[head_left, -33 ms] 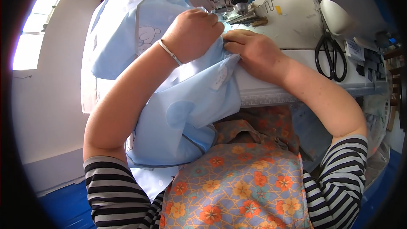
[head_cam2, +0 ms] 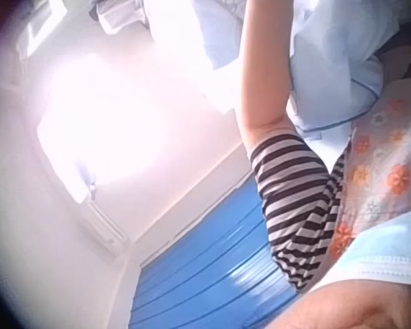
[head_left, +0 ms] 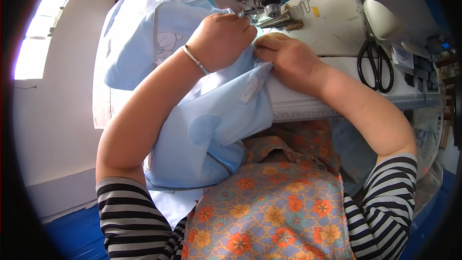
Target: Sewing and preparing blue textile products using an industrial sewing machine.
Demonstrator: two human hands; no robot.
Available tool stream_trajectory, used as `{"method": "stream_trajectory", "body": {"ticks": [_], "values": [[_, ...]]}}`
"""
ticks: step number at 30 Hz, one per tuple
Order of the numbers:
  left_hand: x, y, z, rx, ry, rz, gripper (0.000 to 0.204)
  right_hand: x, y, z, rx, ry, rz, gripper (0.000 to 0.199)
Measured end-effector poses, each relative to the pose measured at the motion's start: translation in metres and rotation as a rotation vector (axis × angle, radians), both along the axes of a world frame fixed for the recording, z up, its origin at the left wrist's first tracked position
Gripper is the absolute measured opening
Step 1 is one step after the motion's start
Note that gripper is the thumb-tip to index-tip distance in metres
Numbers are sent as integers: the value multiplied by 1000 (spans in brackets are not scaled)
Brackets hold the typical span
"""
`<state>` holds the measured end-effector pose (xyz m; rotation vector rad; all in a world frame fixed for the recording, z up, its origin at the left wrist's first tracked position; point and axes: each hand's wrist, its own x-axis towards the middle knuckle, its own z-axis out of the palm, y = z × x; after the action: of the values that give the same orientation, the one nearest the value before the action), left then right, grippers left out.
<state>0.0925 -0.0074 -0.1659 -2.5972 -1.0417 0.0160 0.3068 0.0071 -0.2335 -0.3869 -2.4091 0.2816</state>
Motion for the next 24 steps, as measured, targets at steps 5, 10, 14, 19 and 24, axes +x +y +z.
{"method": "stream_trajectory", "body": {"ticks": [5, 10, 14, 19, 24], "values": [[8, -1, -2, -177, -55, 197, 20, 1, 0, -1, -20, 49, -18, 9], [4, 1, 0, -276, -54, 252, 18, 2, -1, -2, -40, 50, -20, 10], [8, 1, 1, -347, -263, 273, 16, 1, -3, -2, -51, 12, -31, 11], [24, -10, -6, -372, -251, 408, 13, 0, -4, 0, -15, 97, -38, 11], [29, -21, -6, -332, -250, 420, 16, 4, -2, 1, -21, 41, -8, 14]]}}
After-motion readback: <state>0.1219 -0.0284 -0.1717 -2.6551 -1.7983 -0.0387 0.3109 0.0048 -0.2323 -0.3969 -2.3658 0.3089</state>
